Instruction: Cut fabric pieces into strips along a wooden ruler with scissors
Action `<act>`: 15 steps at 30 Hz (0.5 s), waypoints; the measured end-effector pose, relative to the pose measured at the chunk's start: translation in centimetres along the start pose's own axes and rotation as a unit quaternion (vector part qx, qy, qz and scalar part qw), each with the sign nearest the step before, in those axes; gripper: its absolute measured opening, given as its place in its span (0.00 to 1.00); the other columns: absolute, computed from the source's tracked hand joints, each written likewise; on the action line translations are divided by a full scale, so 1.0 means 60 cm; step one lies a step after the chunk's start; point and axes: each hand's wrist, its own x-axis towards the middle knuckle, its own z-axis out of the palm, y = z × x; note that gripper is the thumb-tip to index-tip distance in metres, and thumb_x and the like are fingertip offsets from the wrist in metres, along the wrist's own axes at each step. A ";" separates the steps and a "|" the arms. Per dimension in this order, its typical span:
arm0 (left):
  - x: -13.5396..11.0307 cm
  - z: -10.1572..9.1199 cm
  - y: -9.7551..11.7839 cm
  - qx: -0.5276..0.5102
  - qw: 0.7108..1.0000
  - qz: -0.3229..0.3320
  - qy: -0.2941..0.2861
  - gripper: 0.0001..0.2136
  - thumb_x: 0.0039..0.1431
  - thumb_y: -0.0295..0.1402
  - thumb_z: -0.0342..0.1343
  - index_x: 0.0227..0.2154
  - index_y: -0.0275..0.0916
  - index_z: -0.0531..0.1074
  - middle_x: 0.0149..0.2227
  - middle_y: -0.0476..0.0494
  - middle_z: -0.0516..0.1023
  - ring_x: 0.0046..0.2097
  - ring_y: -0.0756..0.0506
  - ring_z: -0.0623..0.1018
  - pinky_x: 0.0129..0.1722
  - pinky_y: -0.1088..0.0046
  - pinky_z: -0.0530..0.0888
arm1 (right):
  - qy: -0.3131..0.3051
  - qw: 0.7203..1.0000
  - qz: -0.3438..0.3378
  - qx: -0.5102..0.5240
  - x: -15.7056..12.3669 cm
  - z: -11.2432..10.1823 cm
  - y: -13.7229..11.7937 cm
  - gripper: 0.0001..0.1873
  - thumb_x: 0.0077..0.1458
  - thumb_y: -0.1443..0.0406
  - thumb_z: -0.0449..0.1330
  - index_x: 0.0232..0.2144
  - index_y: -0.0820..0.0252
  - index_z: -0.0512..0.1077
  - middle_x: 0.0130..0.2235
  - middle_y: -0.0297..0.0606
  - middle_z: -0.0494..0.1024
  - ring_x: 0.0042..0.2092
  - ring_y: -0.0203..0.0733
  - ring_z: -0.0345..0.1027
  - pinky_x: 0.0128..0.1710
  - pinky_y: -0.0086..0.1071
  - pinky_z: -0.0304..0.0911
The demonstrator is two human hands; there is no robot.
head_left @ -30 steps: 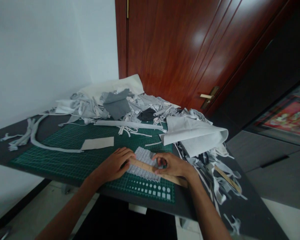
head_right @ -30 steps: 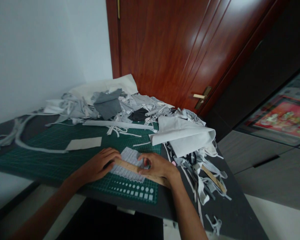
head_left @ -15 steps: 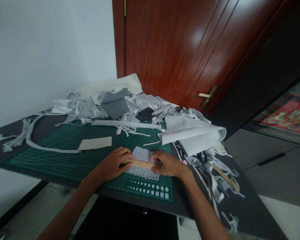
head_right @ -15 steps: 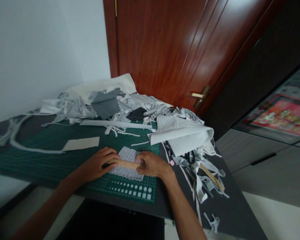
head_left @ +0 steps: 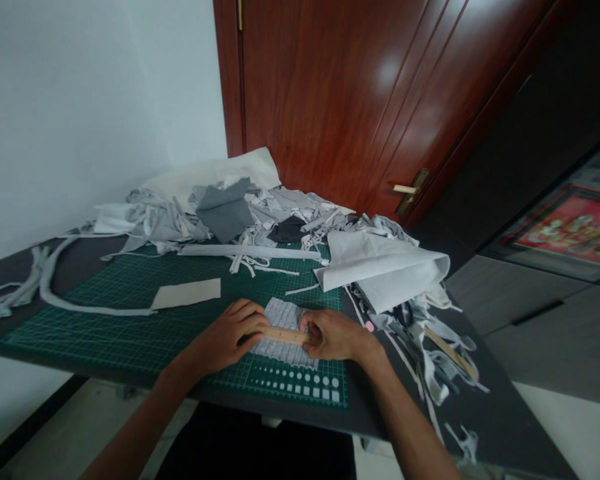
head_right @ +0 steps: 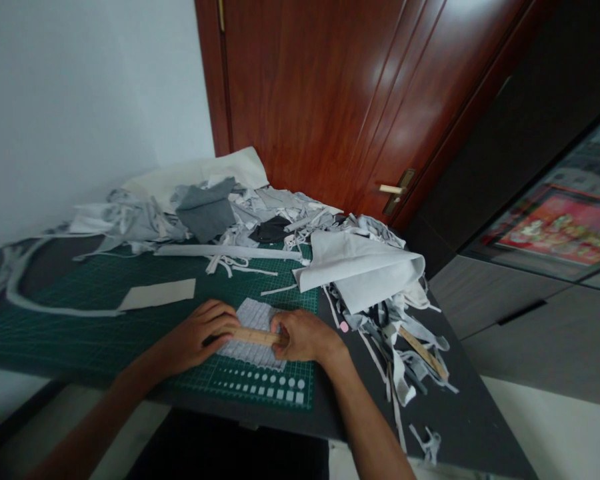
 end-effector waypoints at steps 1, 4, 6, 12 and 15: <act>0.000 0.000 0.001 -0.002 1.000 0.004 -0.004 0.09 0.70 0.31 0.54 0.47 0.44 0.77 0.50 0.43 0.78 0.56 0.42 0.72 0.58 0.63 0.70 | -0.003 1.000 0.002 0.003 0.000 0.000 0.000 0.15 0.45 0.70 0.70 0.38 0.57 0.76 0.30 0.28 0.72 0.29 0.35 0.64 0.31 0.28 0.53; -0.002 -0.001 0.003 -0.002 0.999 0.018 -0.027 0.12 0.71 0.32 0.53 0.52 0.46 0.76 0.57 0.44 0.77 0.62 0.42 0.71 0.62 0.60 0.67 | -0.002 1.000 -0.003 0.026 -0.002 -0.002 0.002 0.11 0.52 0.65 0.69 0.39 0.57 0.76 0.30 0.29 0.72 0.30 0.35 0.64 0.30 0.28 0.54; -0.001 0.000 0.002 -0.003 0.999 0.026 -0.047 0.14 0.71 0.32 0.52 0.55 0.48 0.75 0.61 0.46 0.76 0.64 0.42 0.71 0.65 0.59 0.66 | 0.001 0.999 -0.010 0.043 -0.004 -0.004 0.004 0.09 0.57 0.62 0.67 0.40 0.56 0.76 0.31 0.29 0.72 0.31 0.35 0.65 0.31 0.28 0.55; 0.006 0.008 -0.011 -0.026 0.999 0.020 -0.037 0.12 0.69 0.34 0.54 0.51 0.48 0.79 0.58 0.47 0.80 0.61 0.43 0.77 0.63 0.60 0.70 | 0.042 0.998 -0.034 0.029 0.008 0.008 0.022 0.08 0.58 0.68 0.65 0.41 0.57 0.77 0.30 0.30 0.73 0.34 0.38 0.68 0.36 0.29 0.60; 0.008 0.014 -0.024 -0.032 0.999 0.001 -0.014 0.12 0.68 0.35 0.54 0.49 0.47 0.80 0.55 0.47 0.82 0.60 0.42 0.78 0.63 0.59 0.71 | 0.120 0.990 -0.078 0.002 0.029 0.012 0.036 0.06 0.58 0.71 0.64 0.39 0.58 0.76 0.30 0.33 0.75 0.36 0.42 0.70 0.44 0.35 0.62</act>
